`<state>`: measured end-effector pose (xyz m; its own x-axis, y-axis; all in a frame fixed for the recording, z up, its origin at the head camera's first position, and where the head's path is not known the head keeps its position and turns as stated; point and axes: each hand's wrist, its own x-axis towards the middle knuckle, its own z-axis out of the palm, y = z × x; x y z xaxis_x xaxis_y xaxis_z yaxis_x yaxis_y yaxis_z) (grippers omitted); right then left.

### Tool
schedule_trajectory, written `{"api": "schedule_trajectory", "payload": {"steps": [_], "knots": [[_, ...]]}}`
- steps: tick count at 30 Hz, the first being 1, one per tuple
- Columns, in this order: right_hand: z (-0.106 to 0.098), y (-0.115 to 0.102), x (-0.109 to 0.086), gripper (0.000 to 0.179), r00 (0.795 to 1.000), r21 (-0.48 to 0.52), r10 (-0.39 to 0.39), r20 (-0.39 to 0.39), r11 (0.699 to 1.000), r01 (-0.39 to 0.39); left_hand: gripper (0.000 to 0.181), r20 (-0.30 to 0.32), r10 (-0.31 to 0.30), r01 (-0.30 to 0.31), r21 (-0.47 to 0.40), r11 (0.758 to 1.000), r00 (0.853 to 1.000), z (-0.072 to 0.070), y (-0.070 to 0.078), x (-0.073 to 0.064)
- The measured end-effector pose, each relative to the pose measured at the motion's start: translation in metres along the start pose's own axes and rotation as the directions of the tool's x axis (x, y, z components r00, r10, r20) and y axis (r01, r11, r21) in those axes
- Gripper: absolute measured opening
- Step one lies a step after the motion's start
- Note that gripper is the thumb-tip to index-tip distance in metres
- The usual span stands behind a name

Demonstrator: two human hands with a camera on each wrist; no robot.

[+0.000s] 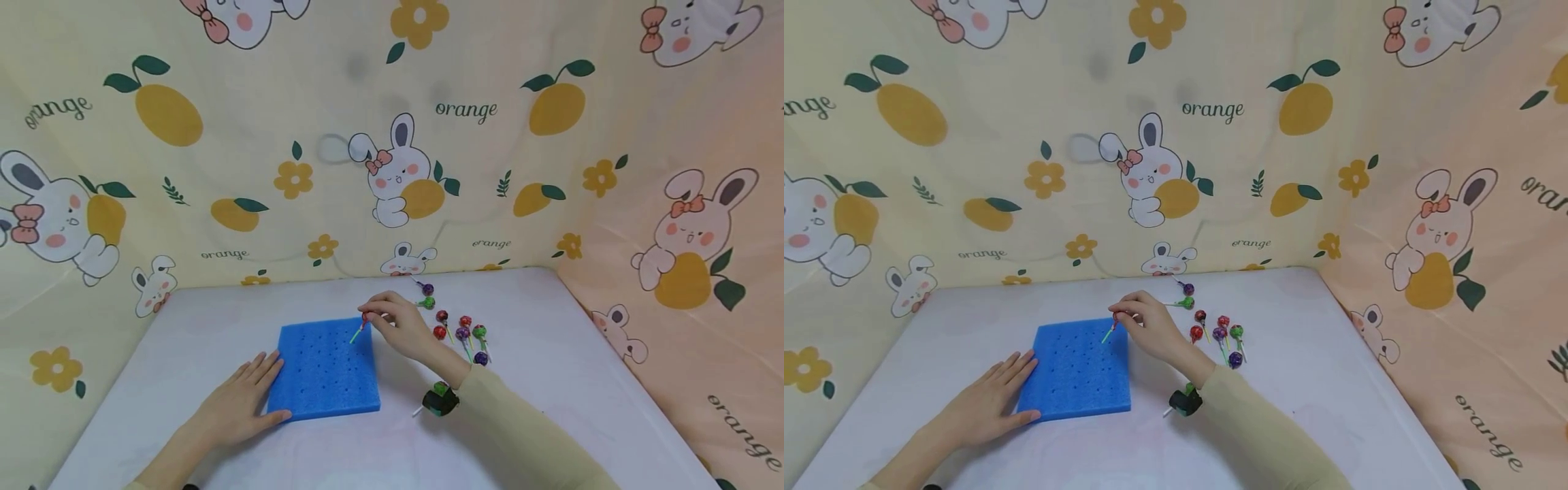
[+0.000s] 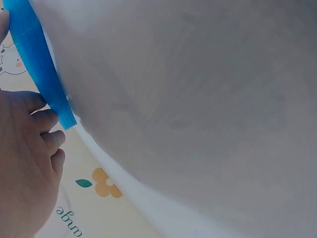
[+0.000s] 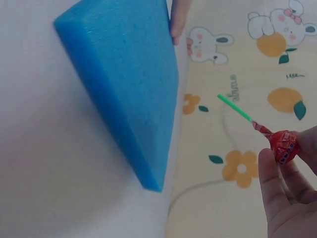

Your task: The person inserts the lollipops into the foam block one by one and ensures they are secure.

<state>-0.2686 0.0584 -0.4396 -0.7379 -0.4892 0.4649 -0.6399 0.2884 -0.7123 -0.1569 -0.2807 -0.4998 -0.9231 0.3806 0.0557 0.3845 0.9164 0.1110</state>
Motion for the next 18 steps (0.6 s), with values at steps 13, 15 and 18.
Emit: {"api": "schedule_trajectory", "payload": {"steps": [13, 15, 18], "knots": [[0.026, -0.001, 0.027, 0.023, 0.998, -0.023, 0.013, 0.061, 1.0, -0.011, 0.105, 0.015, 0.007, -0.007, -0.006, 1.0, 1.0, -0.001, -0.002, 0.0], [0.03, -0.002, 0.03, 0.024, 0.998, -0.021, 0.001, 0.066, 1.0, 0.001, 0.106, 0.02, 0.005, -0.005, -0.006, 1.0, 1.0, -0.001, -0.002, 0.001], [0.036, -0.004, 0.036, 0.025, 0.997, -0.023, -0.009, 0.073, 1.0, 0.011, 0.107, 0.028, -0.001, 0.001, -0.003, 1.0, 1.0, -0.001, -0.002, 0.001]]}}
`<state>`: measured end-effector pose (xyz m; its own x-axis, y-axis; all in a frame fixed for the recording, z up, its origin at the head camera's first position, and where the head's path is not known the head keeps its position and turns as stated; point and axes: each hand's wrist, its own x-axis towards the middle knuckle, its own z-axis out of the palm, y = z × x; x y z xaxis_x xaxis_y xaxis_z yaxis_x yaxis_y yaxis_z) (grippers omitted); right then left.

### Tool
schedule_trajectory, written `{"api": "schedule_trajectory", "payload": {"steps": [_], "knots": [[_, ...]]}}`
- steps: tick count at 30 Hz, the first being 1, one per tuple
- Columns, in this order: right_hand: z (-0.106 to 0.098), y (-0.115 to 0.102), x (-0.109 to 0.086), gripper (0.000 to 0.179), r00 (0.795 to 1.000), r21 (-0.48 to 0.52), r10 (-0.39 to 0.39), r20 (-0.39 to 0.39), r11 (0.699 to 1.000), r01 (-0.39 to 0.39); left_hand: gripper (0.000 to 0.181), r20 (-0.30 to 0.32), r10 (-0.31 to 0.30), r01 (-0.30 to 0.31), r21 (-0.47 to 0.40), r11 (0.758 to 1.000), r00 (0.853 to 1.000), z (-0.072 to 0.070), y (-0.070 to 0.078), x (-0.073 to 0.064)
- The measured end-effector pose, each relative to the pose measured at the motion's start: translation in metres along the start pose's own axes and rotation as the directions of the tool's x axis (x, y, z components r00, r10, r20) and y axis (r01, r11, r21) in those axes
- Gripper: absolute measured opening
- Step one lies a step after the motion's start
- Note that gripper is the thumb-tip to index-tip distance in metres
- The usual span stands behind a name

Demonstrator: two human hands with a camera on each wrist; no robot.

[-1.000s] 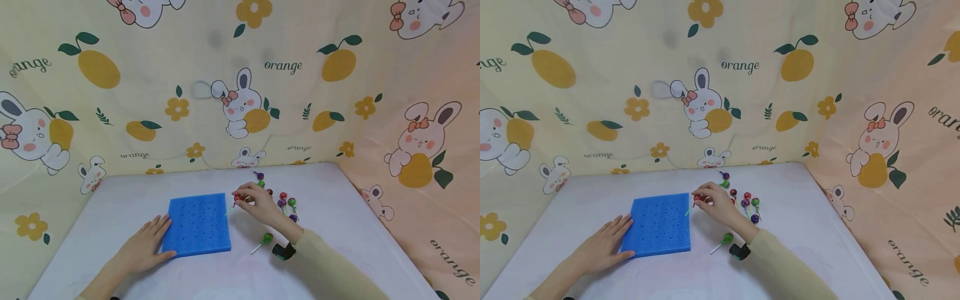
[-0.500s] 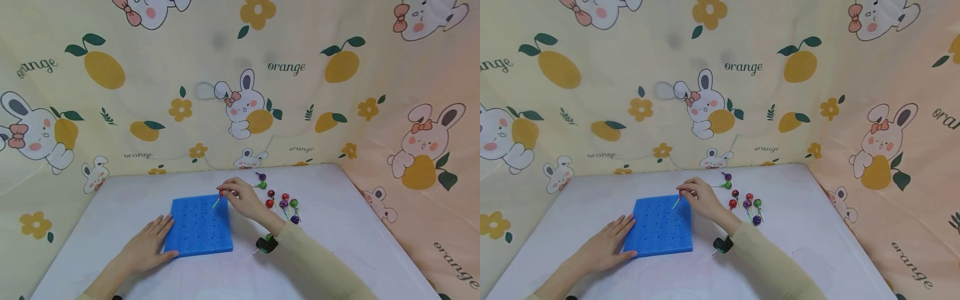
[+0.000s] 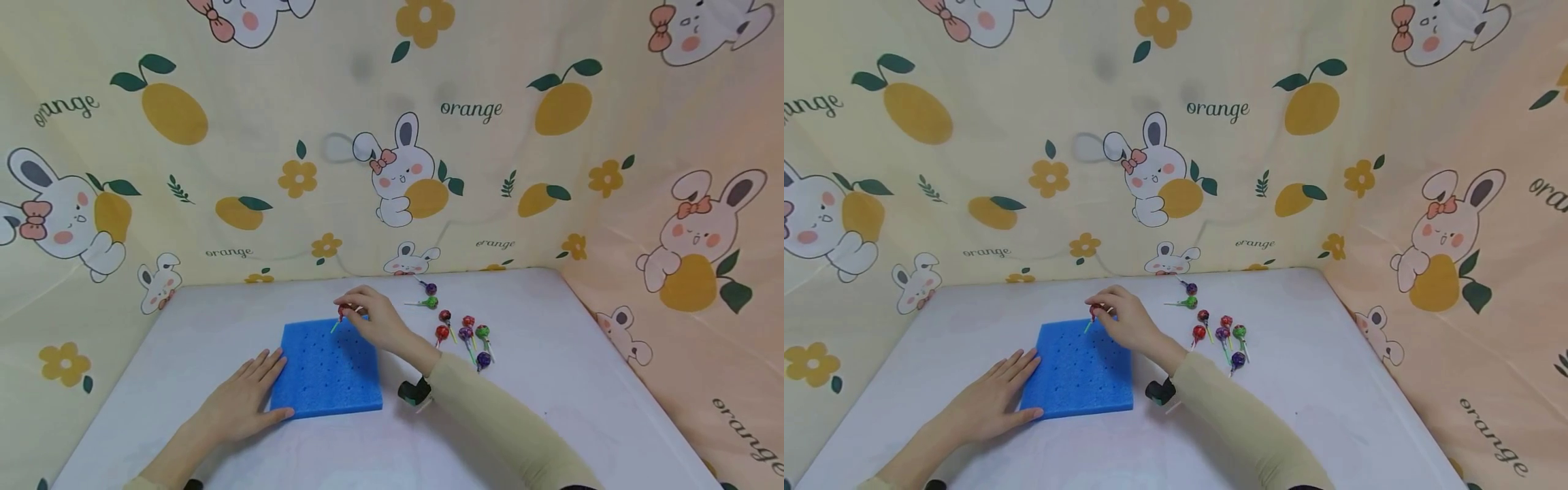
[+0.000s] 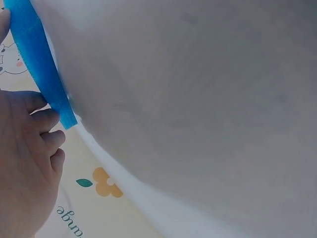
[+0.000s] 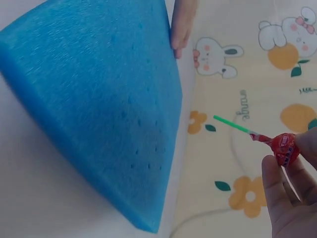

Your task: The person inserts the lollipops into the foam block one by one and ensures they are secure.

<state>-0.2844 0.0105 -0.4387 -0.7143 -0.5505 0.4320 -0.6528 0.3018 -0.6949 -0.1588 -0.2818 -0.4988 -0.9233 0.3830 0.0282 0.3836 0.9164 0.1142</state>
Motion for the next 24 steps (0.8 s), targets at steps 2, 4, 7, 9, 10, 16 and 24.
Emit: {"api": "schedule_trajectory", "payload": {"steps": [2, 4, 7, 9, 10, 16, 24], "knots": [[0.004, -0.002, 0.004, 0.026, 1.0, 0.004, 0.005, 0.008, 1.0, -0.005, 0.107, 0.002, -0.002, 0.002, 0.001, 1.0, 1.0, 0.0, 0.0, 0.0], [0.008, -0.004, 0.008, 0.026, 1.0, 0.004, 0.01, 0.013, 1.0, -0.01, 0.107, 0.001, -0.004, 0.004, 0.002, 1.0, 1.0, 0.0, 0.0, 0.0], [0.015, -0.006, 0.013, 0.026, 1.0, 0.016, 0.02, 0.02, 1.0, -0.021, 0.106, -0.004, 0.0, 0.0, 0.001, 1.0, 1.0, -0.001, 0.001, 0.0], [0.02, -0.007, 0.016, 0.025, 0.999, 0.018, 0.025, 0.024, 1.0, -0.026, 0.106, -0.003, 0.001, -0.001, 0.003, 1.0, 1.0, -0.002, 0.001, 0.0], [0.023, -0.006, 0.017, 0.025, 0.999, 0.019, 0.029, 0.026, 0.999, -0.029, 0.106, -0.003, 0.004, -0.004, 0.004, 1.0, 1.0, -0.002, 0.002, 0.0], [0.038, -0.002, 0.024, 0.023, 0.998, 0.007, 0.048, 0.039, 0.999, -0.049, 0.106, 0.006, -0.001, 0.001, 0.004, 1.0, 1.0, -0.003, 0.003, 0.0], [0.053, 0.003, 0.031, 0.024, 0.995, -0.012, 0.071, 0.072, 0.997, -0.07, 0.105, 0.009, 0.006, -0.006, 0.006, 1.0, 1.0, -0.002, 0.001, 0.001]]}}
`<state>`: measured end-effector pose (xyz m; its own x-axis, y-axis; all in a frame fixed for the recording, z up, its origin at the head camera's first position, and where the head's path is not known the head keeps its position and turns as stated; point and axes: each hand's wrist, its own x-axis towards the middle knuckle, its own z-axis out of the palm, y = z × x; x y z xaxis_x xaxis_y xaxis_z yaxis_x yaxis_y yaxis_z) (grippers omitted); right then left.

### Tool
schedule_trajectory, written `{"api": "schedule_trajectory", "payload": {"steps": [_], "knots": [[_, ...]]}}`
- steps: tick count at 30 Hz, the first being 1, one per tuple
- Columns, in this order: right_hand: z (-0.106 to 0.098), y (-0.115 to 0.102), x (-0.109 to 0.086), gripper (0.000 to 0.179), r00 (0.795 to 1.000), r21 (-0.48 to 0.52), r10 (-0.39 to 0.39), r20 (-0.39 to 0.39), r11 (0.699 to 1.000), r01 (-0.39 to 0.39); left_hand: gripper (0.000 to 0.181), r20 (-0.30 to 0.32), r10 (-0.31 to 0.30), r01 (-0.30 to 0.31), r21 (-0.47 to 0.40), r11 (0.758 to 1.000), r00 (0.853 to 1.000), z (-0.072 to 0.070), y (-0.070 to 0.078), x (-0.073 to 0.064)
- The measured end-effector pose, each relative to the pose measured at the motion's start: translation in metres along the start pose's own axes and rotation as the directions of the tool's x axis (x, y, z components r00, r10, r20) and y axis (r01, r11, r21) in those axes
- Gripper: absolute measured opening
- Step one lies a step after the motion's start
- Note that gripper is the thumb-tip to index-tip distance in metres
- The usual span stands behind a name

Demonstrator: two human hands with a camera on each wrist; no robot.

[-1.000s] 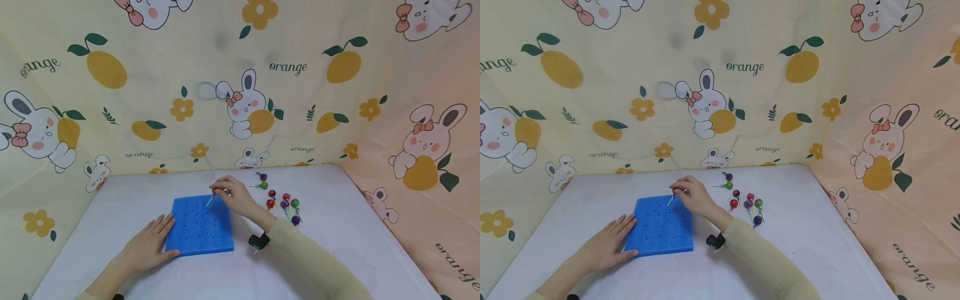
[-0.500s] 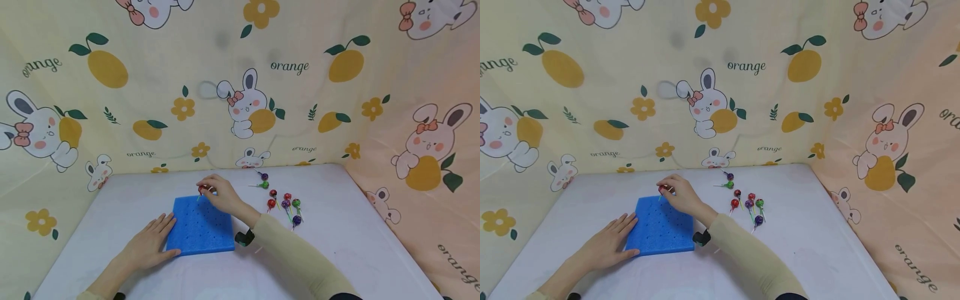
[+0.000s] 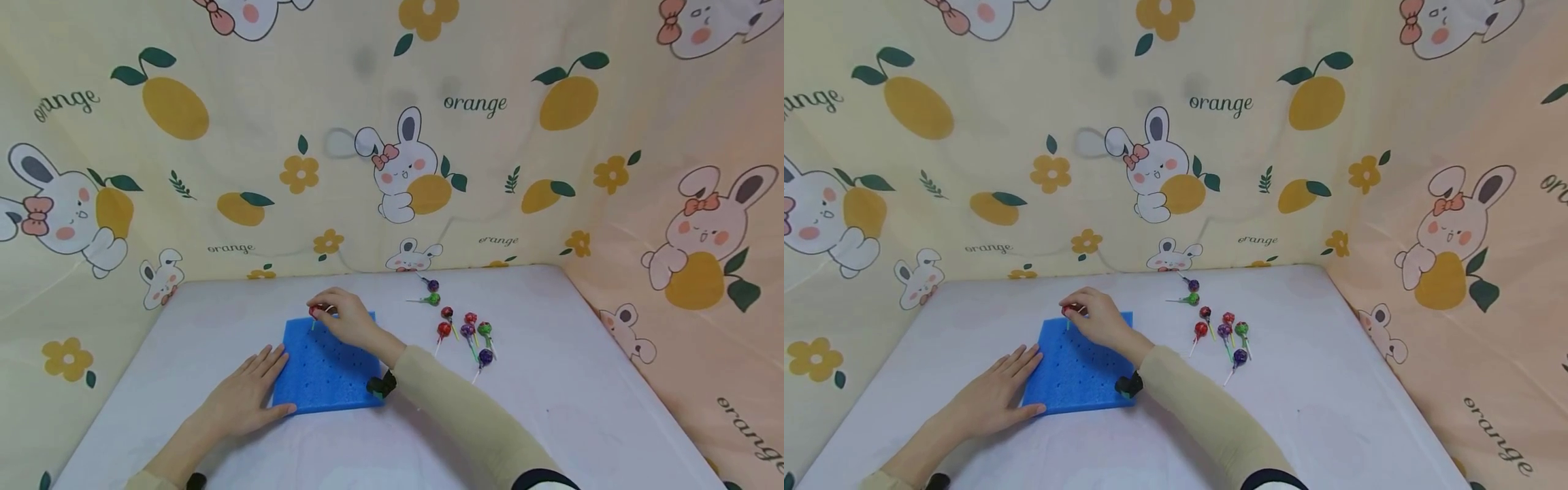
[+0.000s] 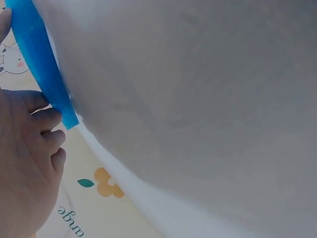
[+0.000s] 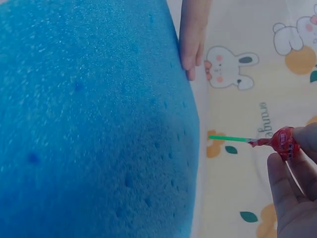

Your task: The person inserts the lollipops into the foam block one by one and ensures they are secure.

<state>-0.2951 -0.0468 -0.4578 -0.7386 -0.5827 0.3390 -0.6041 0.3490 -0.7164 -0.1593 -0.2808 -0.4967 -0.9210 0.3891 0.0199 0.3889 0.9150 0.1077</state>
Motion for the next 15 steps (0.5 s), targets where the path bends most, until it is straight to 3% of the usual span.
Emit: {"api": "schedule_trajectory", "payload": {"steps": [15], "knots": [[0.014, 0.004, 0.007, 0.024, 1.0, -0.002, 0.005, 0.011, 1.0, -0.005, 0.105, 0.006, 0.008, -0.008, -0.012, 1.0, 1.0, -0.006, 0.002, 0.0]]}}
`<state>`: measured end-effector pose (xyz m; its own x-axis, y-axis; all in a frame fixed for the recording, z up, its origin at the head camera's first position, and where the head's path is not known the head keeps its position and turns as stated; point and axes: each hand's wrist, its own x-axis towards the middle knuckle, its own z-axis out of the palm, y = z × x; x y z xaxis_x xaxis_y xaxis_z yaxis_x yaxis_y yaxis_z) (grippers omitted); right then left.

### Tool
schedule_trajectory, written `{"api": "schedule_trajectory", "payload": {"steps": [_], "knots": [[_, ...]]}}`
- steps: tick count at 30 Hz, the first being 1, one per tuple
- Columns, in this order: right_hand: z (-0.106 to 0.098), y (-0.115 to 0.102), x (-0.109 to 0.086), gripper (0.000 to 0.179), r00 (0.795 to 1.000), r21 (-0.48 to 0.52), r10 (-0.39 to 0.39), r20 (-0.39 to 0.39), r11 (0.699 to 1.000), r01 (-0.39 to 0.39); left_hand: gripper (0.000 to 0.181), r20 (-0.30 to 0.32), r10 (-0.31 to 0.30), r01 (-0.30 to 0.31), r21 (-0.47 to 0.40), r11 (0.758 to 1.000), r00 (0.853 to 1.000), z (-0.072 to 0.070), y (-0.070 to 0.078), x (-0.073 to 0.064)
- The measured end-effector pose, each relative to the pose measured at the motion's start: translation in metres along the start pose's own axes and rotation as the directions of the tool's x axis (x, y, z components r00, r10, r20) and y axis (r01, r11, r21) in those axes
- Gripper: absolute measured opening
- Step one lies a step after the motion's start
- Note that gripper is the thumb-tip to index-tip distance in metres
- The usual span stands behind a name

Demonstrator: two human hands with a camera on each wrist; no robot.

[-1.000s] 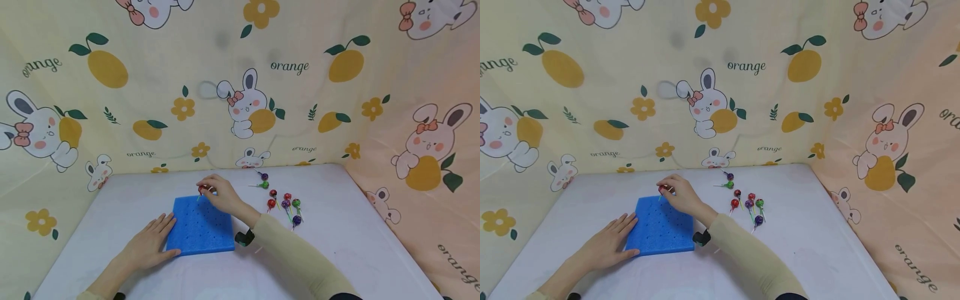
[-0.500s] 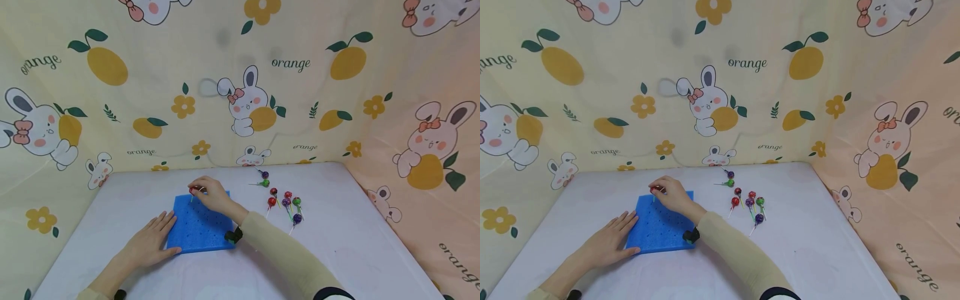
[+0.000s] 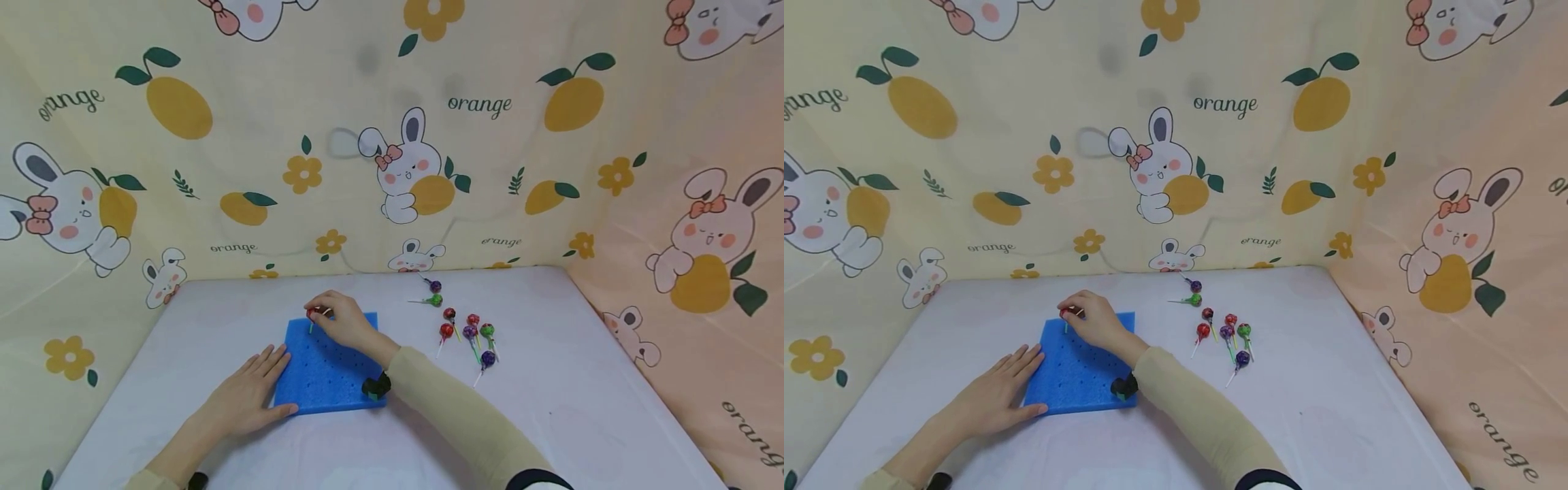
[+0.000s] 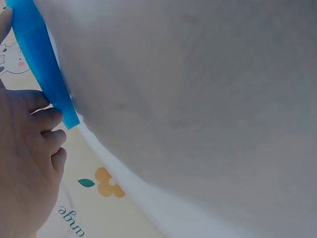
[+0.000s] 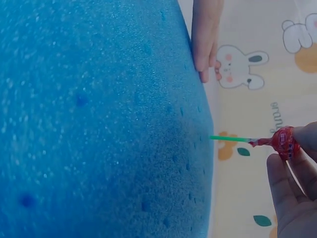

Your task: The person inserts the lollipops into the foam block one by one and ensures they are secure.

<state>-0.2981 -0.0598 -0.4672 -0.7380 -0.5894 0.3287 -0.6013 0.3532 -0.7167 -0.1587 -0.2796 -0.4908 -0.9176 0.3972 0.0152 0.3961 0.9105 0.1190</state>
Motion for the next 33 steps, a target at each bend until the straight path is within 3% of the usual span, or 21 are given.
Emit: {"api": "schedule_trajectory", "payload": {"steps": [33], "knots": [[0.015, 0.003, 0.004, 0.025, 0.996, -0.04, 0.049, 0.075, 0.998, -0.046, 0.104, 0.008, -0.002, 0.002, -0.001, 1.0, 1.0, 0.001, -0.001, 0.0]]}}
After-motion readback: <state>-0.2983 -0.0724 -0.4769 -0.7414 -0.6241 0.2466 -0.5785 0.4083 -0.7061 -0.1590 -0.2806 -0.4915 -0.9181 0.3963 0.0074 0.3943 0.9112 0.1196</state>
